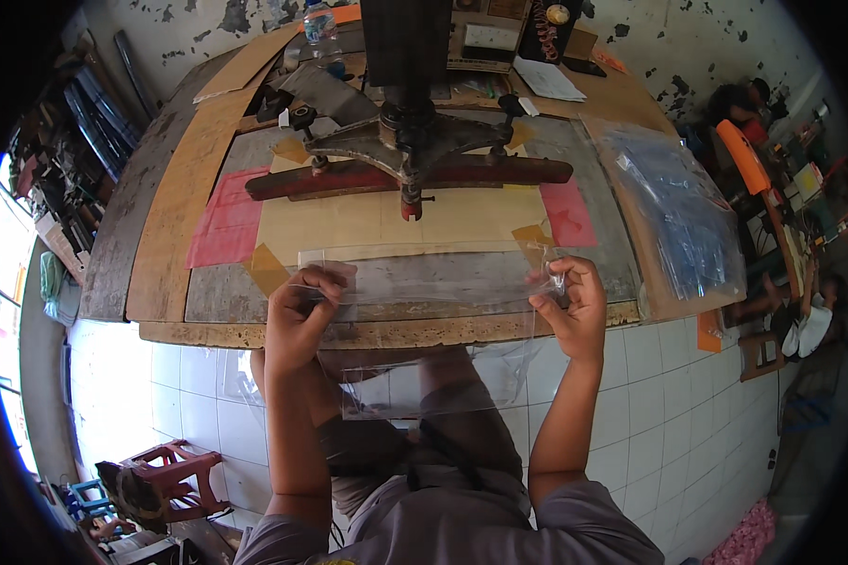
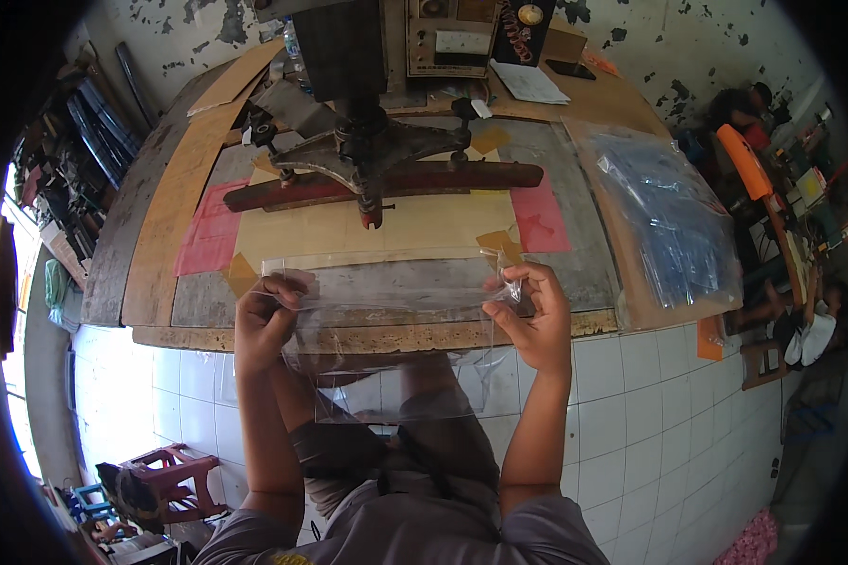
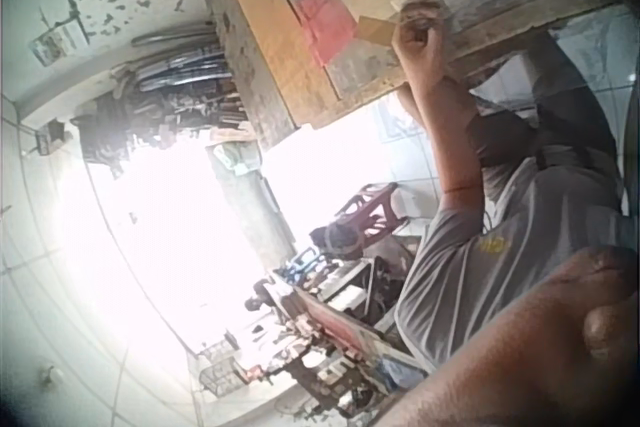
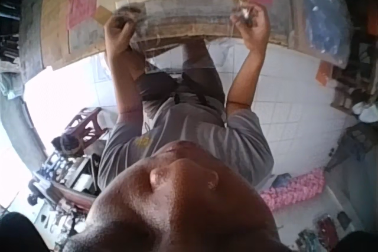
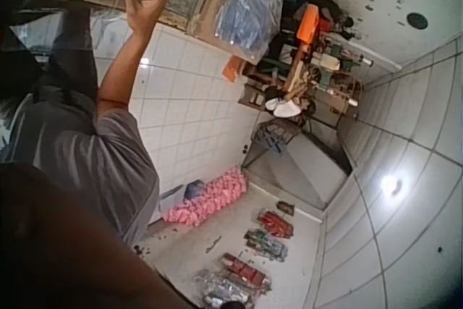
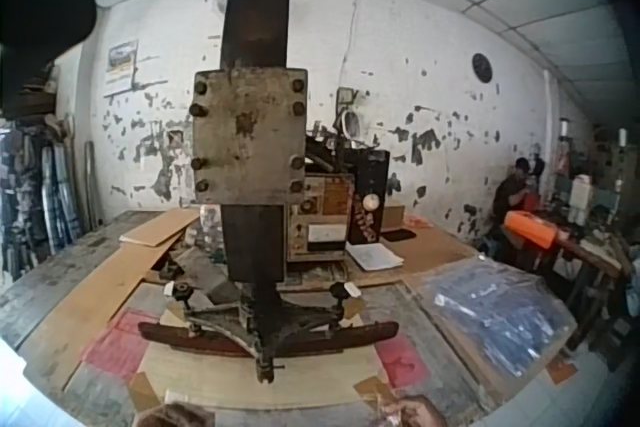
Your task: The person prepares plastic sheets and uses a heat-sealing machine to seal them. The person aligns a plastic sheet on the workbench, smooths it, and then presses down the heat-sealer arm to create a seal.
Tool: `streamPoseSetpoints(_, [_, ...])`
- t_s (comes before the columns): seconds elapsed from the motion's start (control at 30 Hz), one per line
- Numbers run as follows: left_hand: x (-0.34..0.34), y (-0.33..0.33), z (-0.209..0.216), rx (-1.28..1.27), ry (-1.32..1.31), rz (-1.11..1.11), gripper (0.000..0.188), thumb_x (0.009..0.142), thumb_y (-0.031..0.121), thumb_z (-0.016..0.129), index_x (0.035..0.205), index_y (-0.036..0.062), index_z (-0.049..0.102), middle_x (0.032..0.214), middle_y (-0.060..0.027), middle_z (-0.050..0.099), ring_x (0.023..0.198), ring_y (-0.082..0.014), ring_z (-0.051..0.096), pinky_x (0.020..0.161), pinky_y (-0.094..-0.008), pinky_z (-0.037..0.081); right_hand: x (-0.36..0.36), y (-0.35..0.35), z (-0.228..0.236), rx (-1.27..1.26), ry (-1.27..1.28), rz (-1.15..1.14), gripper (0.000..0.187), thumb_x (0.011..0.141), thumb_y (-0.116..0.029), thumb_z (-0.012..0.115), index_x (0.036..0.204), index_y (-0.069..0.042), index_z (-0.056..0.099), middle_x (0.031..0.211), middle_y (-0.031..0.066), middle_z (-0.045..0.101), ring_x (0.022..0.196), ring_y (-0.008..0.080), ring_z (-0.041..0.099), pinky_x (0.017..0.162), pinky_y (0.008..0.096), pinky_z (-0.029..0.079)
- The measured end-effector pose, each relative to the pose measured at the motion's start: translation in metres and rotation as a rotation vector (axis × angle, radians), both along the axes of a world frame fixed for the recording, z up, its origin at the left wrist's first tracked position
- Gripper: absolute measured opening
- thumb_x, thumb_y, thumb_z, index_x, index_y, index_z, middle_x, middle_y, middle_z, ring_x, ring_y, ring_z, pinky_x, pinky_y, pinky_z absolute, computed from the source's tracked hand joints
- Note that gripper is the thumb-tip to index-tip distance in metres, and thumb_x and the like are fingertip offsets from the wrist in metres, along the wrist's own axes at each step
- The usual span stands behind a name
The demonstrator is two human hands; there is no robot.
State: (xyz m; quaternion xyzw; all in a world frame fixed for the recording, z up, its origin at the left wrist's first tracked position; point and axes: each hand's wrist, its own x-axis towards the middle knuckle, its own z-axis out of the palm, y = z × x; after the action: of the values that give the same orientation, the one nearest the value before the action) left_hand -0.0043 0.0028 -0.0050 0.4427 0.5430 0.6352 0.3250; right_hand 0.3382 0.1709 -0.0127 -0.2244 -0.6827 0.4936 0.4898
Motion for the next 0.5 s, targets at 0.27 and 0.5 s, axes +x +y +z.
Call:
streamPoseSetpoints(0.27, [0.0025,0.0005,0.0031,-0.011,-0.017,0.004,0.010,0.088,-0.007,0.060,0.093,0.0002,0.065,0.117,-0.0170,0.073,0.110,-0.0184,0.064,0.097,-0.0314,0.048,0.0001,0.0002,-0.0011,0.045,-0.003,-0.035,0.046,0.089,-0.001,0.083,0.125,-0.002,0.056,0.111,0.0120,0.071,0.106,0.0166,0.068,0.091,0.0293,0.053])
streamPoseSetpoints(0.5, [0.0028,-0.0006,0.0029,-0.006,-0.002,0.004,0.007,0.090,-0.006,0.062,0.093,0.0004,0.064,0.117,-0.0170,0.073,0.108,-0.0176,0.064,0.096,-0.0306,0.048,0.0006,-0.0009,-0.0001,0.023,0.001,-0.043,0.047,0.087,-0.002,0.085,0.126,-0.001,0.058,0.112,0.0108,0.071,0.106,0.0176,0.070,0.092,0.0300,0.055])
